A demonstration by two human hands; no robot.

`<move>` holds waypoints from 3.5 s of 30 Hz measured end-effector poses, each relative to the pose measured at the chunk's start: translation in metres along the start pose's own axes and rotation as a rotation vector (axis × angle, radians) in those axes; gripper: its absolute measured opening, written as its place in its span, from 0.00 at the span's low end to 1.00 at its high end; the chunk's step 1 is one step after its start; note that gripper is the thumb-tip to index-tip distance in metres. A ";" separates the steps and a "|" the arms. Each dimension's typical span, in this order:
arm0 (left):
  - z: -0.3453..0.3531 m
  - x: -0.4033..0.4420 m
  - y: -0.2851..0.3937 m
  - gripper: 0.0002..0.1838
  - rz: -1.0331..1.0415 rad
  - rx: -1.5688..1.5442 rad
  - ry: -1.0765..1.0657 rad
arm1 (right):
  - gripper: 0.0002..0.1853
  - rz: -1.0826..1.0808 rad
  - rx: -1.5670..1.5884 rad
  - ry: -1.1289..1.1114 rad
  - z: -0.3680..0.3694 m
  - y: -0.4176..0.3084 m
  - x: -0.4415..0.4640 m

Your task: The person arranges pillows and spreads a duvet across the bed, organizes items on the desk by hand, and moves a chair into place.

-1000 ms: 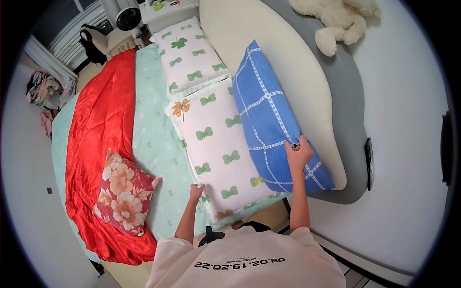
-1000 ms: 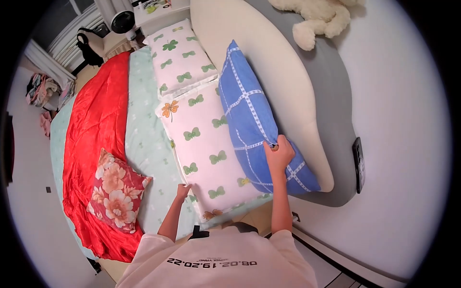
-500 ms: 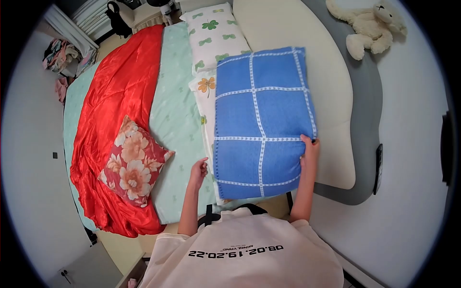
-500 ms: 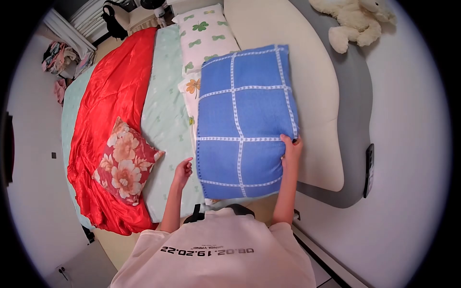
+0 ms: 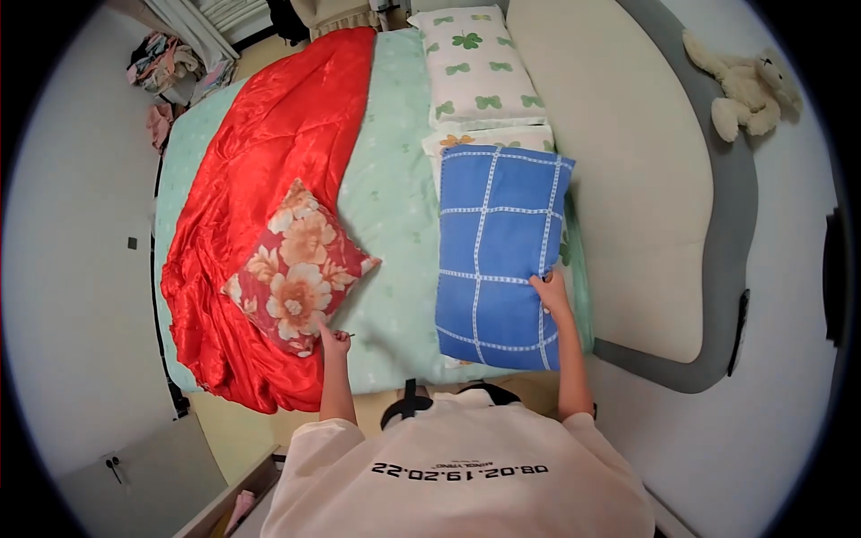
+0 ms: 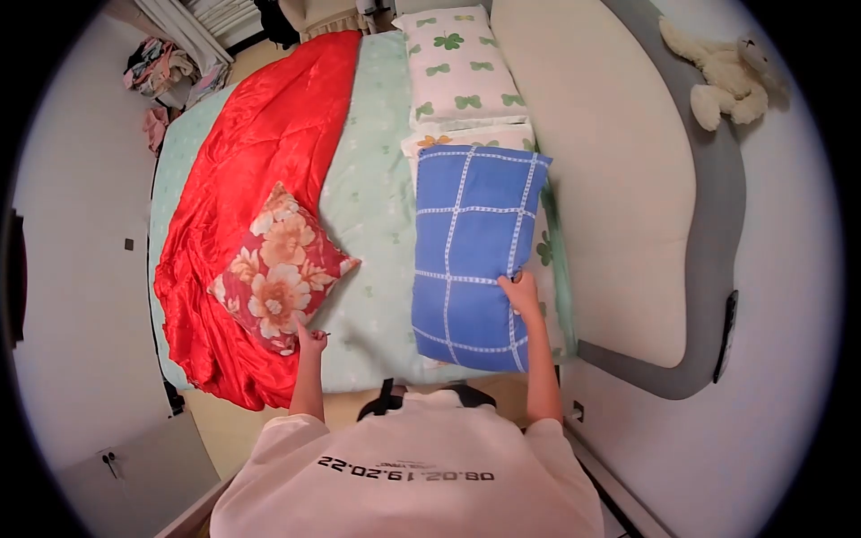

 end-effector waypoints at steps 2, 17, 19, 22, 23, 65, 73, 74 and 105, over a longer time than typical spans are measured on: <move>-0.002 0.033 0.034 0.30 0.056 0.066 -0.038 | 0.19 -0.023 -0.045 -0.055 0.025 -0.008 -0.022; 0.118 -0.218 0.221 0.15 0.720 -0.218 -0.850 | 0.22 -0.252 -0.485 -0.261 0.126 -0.007 -0.039; 0.122 -0.283 0.180 0.16 0.727 -0.043 -0.849 | 0.24 -0.404 -0.346 -0.200 0.133 -0.039 -0.054; 0.097 -0.308 0.128 0.13 0.568 0.145 -0.979 | 0.35 -0.581 0.121 -0.060 0.110 -0.112 -0.076; 0.084 -0.316 0.118 0.10 0.684 0.193 -0.969 | 0.38 -0.549 0.179 -0.067 0.096 -0.126 -0.074; 0.163 -0.352 -0.123 0.15 0.290 0.575 -1.221 | 0.16 0.954 1.670 0.795 0.039 0.371 -0.059; 0.167 -0.369 -0.178 0.06 0.458 1.085 -1.218 | 0.24 0.072 -0.072 0.640 -0.119 0.194 -0.048; 0.165 -0.364 -0.189 0.07 0.464 1.163 -1.285 | 0.25 -0.074 0.001 0.515 -0.127 0.154 -0.036; 0.188 -0.205 -0.388 0.20 0.349 1.719 -1.011 | 0.28 -0.166 -0.399 0.672 -0.184 0.027 -0.033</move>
Point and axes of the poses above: each hand's wrist, its own x-axis towards the middle knuckle, its own z-axis out of the palm, y = z × x, the point moved 9 cm from there along x, towards the middle knuckle, and after that the axes turned 6 degrees about y, right-handed, at the moved point
